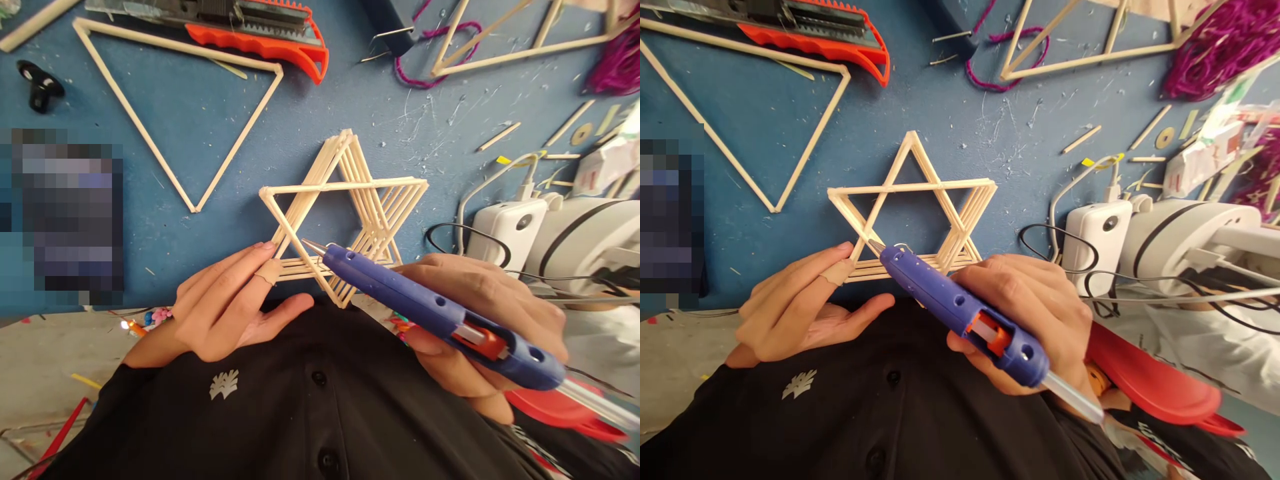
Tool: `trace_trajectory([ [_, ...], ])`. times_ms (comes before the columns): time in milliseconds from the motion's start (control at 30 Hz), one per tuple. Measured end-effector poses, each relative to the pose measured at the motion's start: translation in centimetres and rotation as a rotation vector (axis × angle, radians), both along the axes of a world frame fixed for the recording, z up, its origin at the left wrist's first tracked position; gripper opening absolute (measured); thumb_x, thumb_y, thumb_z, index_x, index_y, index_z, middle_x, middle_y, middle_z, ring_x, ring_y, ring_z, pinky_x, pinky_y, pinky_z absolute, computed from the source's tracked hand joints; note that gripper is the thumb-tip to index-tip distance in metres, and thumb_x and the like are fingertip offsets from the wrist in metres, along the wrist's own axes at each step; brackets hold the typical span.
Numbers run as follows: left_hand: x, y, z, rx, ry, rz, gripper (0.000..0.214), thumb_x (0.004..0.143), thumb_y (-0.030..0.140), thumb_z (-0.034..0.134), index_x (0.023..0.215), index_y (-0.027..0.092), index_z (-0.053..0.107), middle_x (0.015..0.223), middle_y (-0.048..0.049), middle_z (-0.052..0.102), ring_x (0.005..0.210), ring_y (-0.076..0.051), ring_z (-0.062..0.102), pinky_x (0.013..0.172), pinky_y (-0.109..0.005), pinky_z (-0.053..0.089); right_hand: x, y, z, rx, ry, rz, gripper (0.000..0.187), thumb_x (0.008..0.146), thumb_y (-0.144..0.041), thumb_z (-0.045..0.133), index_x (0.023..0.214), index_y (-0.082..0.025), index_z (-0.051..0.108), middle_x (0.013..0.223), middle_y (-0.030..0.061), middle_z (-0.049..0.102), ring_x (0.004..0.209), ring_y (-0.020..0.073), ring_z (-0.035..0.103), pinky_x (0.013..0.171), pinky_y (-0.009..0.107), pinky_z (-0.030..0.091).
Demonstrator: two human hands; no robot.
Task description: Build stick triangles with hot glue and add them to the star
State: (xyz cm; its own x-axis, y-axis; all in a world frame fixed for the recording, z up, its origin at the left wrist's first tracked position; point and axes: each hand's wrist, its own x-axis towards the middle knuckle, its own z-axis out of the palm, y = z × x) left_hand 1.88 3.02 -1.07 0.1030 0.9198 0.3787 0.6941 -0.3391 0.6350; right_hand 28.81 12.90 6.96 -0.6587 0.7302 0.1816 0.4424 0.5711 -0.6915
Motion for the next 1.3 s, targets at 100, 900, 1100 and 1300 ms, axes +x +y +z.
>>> trace_trajectory([
  [100,0.2,1.1,0.8,0.240,0.129,-0.004,0.041,0.084,0.038,0.098,0.113,0.017,0.078,0.109,-0.0079,0.088,0.085,-0.023,0.087,0.077,-0.027,0.076,-0.1,-0.6,-0.4,-0.015,0.004,-0.023,0.012,0.096,-0.025,0.068,0.104,-0.018,0.069,0.074,0.0006,0.070,0.059,0.0141,0.067,0.056,0.028,0.056],
  [900,0.2,1.0,0.8,0.215,0.052,0.040,0.051,0.083,0.035,0.099,0.127,0.018,0.079,0.104,-0.0057,0.088,0.081,-0.024,0.086,0.078,-0.027,0.075,-0.5,-1.0,-0.4,-0.017,-0.004,-0.012,0.019,0.108,-0.031,0.061,0.103,-0.015,0.068,0.077,-0.0004,0.063,0.064,0.0088,0.058,0.060,0.025,0.051],
  [1100,0.4,1.1,0.6,0.218,0.017,0.043,0.056,0.080,0.031,0.101,0.127,0.011,0.079,0.100,-0.0096,0.088,0.081,-0.025,0.086,0.075,-0.025,0.074,-0.7,-0.9,-0.5,0.033,-0.012,-0.047,0.021,0.108,-0.034,0.061,0.101,-0.015,0.069,0.077,-0.0004,0.063,0.065,0.0082,0.056,0.060,0.025,0.050],
  [1300,0.4,1.1,0.8,0.204,0.041,0.051,0.048,0.084,0.037,0.098,0.125,0.018,0.079,0.102,-0.0051,0.088,0.079,-0.024,0.086,0.072,-0.027,0.074,-0.6,-0.7,-0.2,0.014,-0.024,-0.008,0.015,0.106,-0.028,0.060,0.102,-0.016,0.068,0.075,-0.0011,0.063,0.062,0.0085,0.058,0.059,0.024,0.052],
])
